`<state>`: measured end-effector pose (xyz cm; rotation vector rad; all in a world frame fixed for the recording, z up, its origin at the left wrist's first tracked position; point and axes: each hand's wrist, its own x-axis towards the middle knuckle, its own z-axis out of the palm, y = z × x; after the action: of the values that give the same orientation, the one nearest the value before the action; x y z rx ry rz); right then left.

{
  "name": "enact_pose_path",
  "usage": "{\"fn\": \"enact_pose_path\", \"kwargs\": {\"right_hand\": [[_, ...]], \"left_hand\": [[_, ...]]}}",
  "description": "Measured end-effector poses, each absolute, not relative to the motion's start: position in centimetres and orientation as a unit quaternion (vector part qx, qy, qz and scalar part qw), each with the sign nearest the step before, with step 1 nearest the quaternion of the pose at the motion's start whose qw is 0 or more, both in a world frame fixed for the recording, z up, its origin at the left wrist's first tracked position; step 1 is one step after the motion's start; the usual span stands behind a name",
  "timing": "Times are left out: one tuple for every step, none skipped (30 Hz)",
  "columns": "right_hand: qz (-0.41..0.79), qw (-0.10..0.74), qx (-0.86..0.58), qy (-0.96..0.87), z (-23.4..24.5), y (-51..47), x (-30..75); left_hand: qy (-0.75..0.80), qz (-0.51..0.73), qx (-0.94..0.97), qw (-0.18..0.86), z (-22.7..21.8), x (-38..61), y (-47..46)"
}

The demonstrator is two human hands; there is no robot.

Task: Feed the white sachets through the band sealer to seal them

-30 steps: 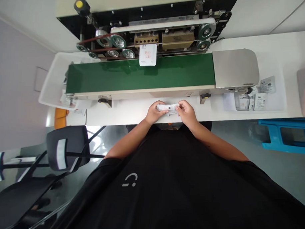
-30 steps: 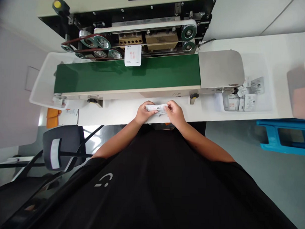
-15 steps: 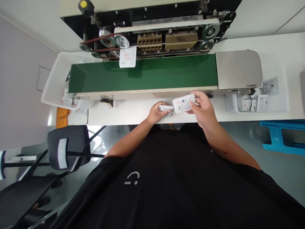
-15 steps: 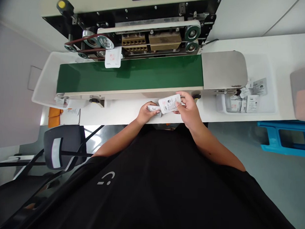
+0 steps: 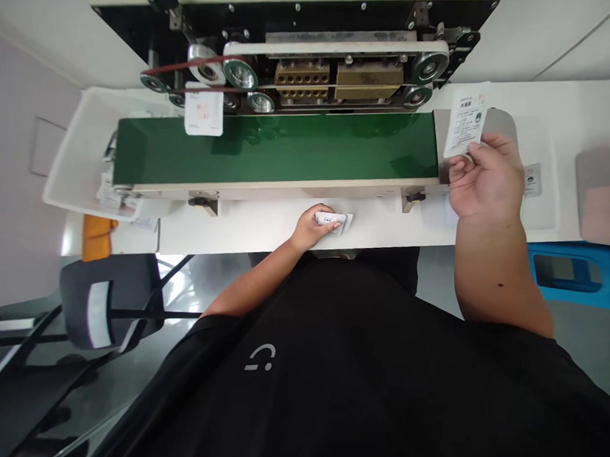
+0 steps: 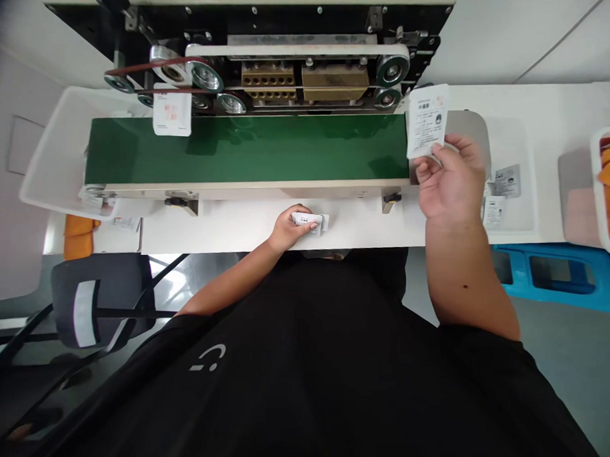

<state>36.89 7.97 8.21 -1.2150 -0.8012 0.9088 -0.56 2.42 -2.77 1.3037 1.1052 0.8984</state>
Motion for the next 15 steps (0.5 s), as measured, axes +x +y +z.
{"fn": "enact_pose_path", "kwargs": {"right_hand": [[0.399, 0.649, -0.539, -0.36, 7.8, 9.0, 37.9], [0.4, 0.64, -0.542, -0.37, 7.4, 9.9, 38.8], [0.402, 0.629, -0.543, -0.384, 7.2, 10.7, 39.4], [0.404, 0.617, -0.542, -0.403, 7.0, 11.5, 39.7], [0.405, 0.605, -0.541, -0.421, 7.0, 12.2, 39.8], [0.404, 0.596, -0.543, -0.432, 7.1, 12.9, 39.7], [0.404, 0.592, -0.55, -0.429, 7.3, 13.4, 39.3], [0.404, 0.594, -0.563, -0.409, 7.5, 13.9, 38.8], [0.405, 0.6, -0.579, -0.376, 7.8, 14.3, 38.3], [0.405, 0.604, -0.595, -0.341, 8.1, 14.7, 37.7], [0.406, 0.604, -0.609, -0.316, 8.3, 15.0, 37.2], [0.407, 0.598, -0.618, -0.307, 8.5, 15.3, 36.9], [0.41, 0.589, -0.622, -0.313, 8.6, 15.5, 36.6], [0.412, 0.579, -0.62, -0.332, 8.7, 15.8, 36.4], [0.414, 0.568, -0.614, -0.359, 8.7, 15.9, 36.3]], "left_hand": [[0.471, 0.385, 0.554, 0.569, -2.8, -0.6, 2.4], [0.47, 0.386, 0.552, 0.57, -2.8, -0.6, 2.4], [0.47, 0.388, 0.55, 0.571, -2.8, -0.6, 2.3], [0.469, 0.389, 0.549, 0.572, -2.9, -0.6, 2.3], [0.467, 0.389, 0.548, 0.574, -2.9, -0.6, 2.3], [0.465, 0.39, 0.547, 0.576, -2.9, -0.6, 2.3], [0.463, 0.39, 0.547, 0.578, -2.9, -0.6, 2.3], [0.46, 0.39, 0.547, 0.58, -2.9, -0.6, 2.3], [0.459, 0.391, 0.546, 0.582, -2.9, -0.6, 2.3], [0.457, 0.391, 0.546, 0.583, -2.9, -0.6, 2.3], [0.456, 0.392, 0.545, 0.584, -2.9, -0.6, 2.3], [0.455, 0.394, 0.544, 0.584, -2.9, -0.6, 2.3], [0.454, 0.396, 0.543, 0.584, -2.9, -0.6, 2.3], [0.453, 0.398, 0.543, 0.584, -2.9, -0.7, 2.2], [0.451, 0.4, 0.544, 0.584, -2.8, -0.7, 2.2]]}}
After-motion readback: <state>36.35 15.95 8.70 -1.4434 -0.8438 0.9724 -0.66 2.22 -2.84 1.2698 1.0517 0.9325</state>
